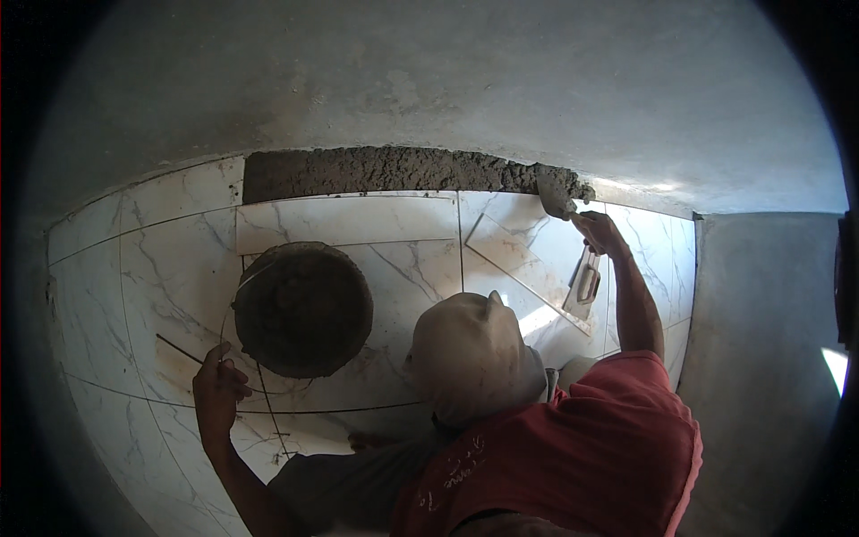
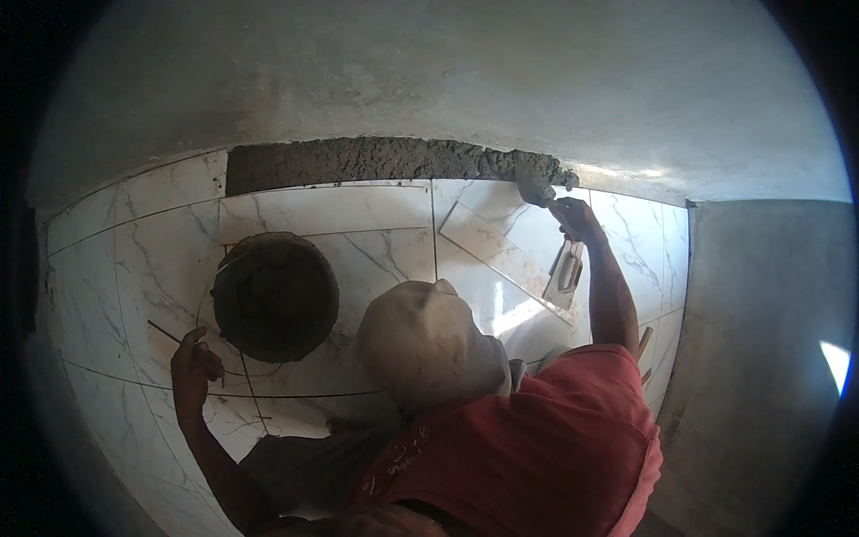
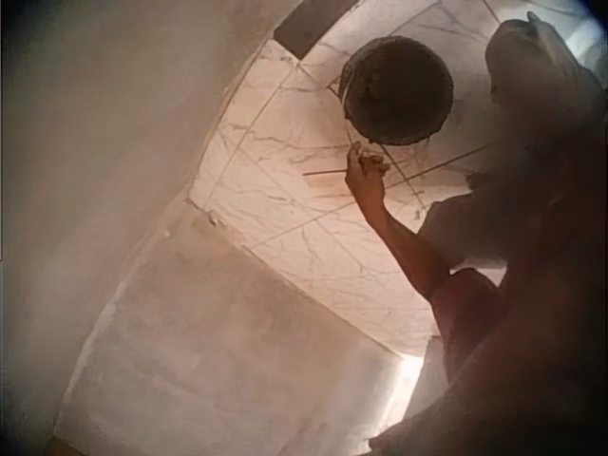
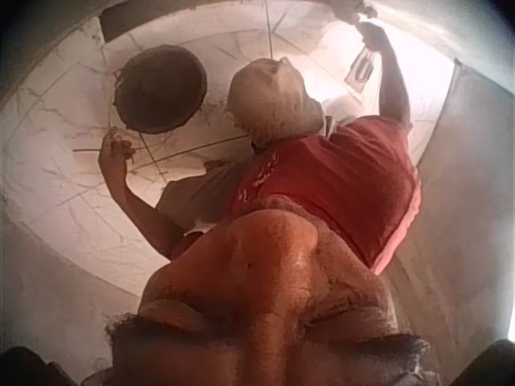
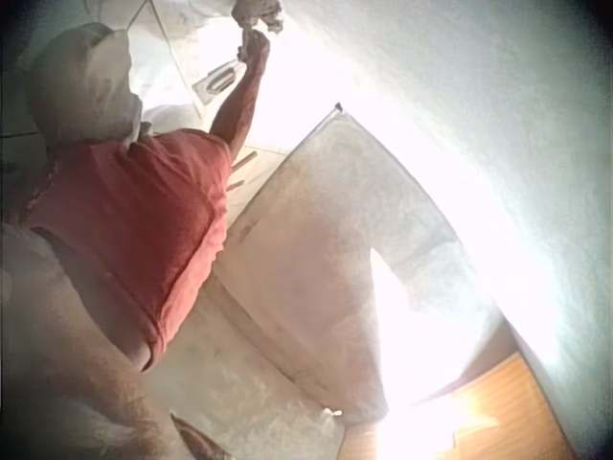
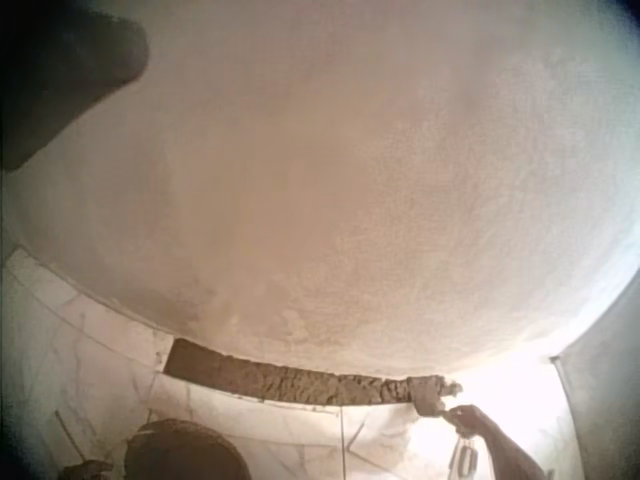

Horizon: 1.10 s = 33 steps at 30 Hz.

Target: The person scoops mortar from a bucket with a trowel and applies and smooths the mortar along the edge of the floor by the wall.

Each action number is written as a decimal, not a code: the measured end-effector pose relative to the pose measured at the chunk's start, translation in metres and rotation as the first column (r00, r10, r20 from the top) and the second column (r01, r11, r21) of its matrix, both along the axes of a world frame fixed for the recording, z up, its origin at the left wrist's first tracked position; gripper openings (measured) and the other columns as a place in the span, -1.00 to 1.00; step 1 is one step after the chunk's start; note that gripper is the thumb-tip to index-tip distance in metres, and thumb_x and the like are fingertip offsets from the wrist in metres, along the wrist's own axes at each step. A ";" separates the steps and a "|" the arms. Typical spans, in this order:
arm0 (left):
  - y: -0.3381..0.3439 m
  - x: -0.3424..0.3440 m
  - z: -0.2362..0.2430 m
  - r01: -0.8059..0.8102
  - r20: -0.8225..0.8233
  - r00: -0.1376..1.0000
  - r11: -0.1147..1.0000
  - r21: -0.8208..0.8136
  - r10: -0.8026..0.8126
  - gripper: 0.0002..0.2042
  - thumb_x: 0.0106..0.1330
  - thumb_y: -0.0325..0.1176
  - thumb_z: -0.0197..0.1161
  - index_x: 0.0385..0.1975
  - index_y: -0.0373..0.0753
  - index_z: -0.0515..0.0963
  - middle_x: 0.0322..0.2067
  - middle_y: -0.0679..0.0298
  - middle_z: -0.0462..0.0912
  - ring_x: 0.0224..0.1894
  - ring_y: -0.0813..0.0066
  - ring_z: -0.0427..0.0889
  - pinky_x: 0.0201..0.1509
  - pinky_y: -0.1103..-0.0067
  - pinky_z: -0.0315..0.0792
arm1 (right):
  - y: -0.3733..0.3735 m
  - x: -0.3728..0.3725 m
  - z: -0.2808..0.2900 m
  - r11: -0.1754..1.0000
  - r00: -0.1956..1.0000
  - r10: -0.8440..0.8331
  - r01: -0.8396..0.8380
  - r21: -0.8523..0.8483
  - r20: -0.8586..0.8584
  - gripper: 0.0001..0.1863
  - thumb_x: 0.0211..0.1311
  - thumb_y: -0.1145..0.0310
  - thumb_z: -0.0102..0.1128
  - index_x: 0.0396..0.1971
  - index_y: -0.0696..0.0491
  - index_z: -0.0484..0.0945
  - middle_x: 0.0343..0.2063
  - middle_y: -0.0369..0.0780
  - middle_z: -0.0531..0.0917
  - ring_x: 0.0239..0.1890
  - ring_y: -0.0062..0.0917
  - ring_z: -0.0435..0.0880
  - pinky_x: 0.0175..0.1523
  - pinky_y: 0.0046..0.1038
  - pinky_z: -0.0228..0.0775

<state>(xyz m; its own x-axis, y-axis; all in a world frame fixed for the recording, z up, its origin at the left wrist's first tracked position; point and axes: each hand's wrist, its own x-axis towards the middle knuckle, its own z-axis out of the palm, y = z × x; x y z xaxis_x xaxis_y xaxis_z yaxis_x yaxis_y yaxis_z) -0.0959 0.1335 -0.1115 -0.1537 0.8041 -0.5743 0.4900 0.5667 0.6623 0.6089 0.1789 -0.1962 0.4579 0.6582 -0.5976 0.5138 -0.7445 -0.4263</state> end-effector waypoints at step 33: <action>0.042 -0.013 -0.071 0.007 0.177 0.984 0.989 0.148 -0.034 -0.58 0.40 -0.05 -0.07 -0.21 -0.35 0.50 -0.65 0.54 0.10 -0.62 0.76 0.06 -0.56 0.70 -0.06 | -0.326 -0.158 0.132 0.658 0.775 -0.599 0.620 0.427 -0.202 -0.45 0.29 0.07 0.03 0.17 0.09 0.33 -0.47 -0.29 0.50 -0.60 -0.66 0.47 -0.62 -0.61 0.31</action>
<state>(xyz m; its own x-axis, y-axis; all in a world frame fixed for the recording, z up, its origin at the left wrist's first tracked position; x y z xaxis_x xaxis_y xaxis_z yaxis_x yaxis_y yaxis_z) -0.1086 0.1756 -0.1828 -0.0422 0.8834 -0.4667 0.3673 0.4481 0.8150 0.4512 -0.1468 -0.0644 0.8365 0.4309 -0.3385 -0.0115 -0.6038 -0.7970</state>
